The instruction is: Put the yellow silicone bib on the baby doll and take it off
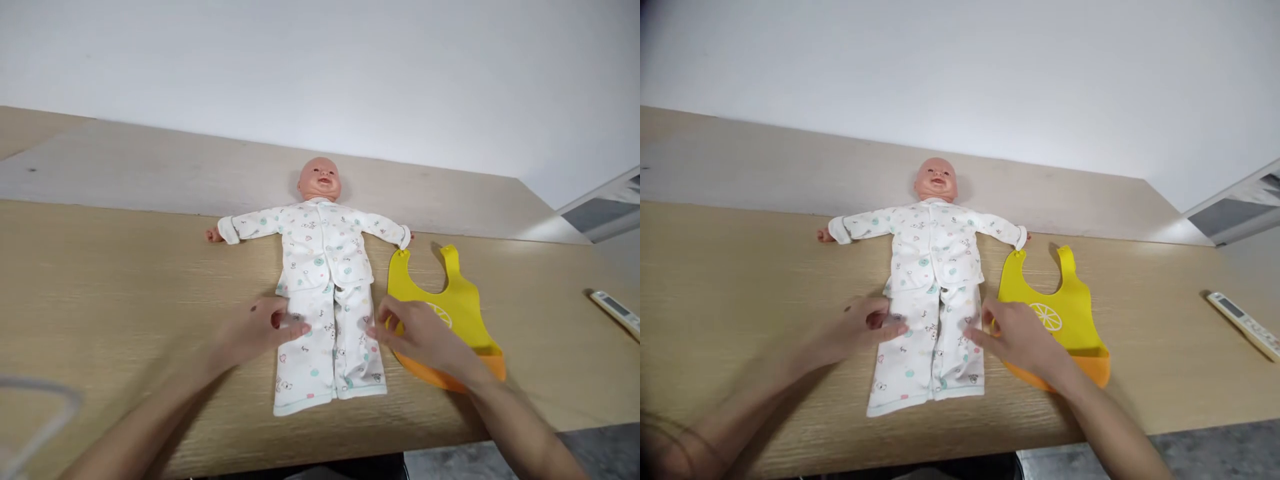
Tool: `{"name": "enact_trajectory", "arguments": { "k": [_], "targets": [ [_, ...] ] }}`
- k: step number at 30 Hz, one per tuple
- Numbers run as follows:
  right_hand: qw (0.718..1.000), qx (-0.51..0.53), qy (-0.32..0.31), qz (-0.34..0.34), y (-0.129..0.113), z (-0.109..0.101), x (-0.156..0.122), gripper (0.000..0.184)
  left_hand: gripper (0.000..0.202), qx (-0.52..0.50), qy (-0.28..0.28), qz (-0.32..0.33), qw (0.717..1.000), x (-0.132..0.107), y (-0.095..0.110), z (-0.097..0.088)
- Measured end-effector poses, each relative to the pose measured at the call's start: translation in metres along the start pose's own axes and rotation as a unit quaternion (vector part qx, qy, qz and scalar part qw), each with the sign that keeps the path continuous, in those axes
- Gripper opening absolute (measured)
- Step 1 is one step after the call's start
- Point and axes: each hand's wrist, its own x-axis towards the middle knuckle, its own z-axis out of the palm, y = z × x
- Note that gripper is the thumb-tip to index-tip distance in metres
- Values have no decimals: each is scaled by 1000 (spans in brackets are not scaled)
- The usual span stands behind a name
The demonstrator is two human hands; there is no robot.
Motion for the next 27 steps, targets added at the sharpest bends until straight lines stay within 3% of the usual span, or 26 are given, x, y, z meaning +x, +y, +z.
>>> {"name": "enact_trajectory", "arguments": {
  "k": [4,8,17,21,24,27],
  "targets": [
    [998,9,-63,-24,-15,24,-8,43,48,37,-14,12,999,-4,6,8],
    [999,-17,-47,-11,-23,39,-10,43,39,40,11,28,999,1,7,16],
    [999,-8,-22,-22,-24,41,-12,33,35,48,27,40,998,-1,10,20],
    [999,-1,-17,-29,-22,44,-12,35,42,72,21,67,995,-6,8,13],
    [999,-5,-14,-29,-20,46,-12,35,45,147,100,62,982,-15,-5,-1],
    [999,-16,-4,-39,-17,49,-12,35,38,261,249,-52,931,-27,-27,-15]
  ]
}}
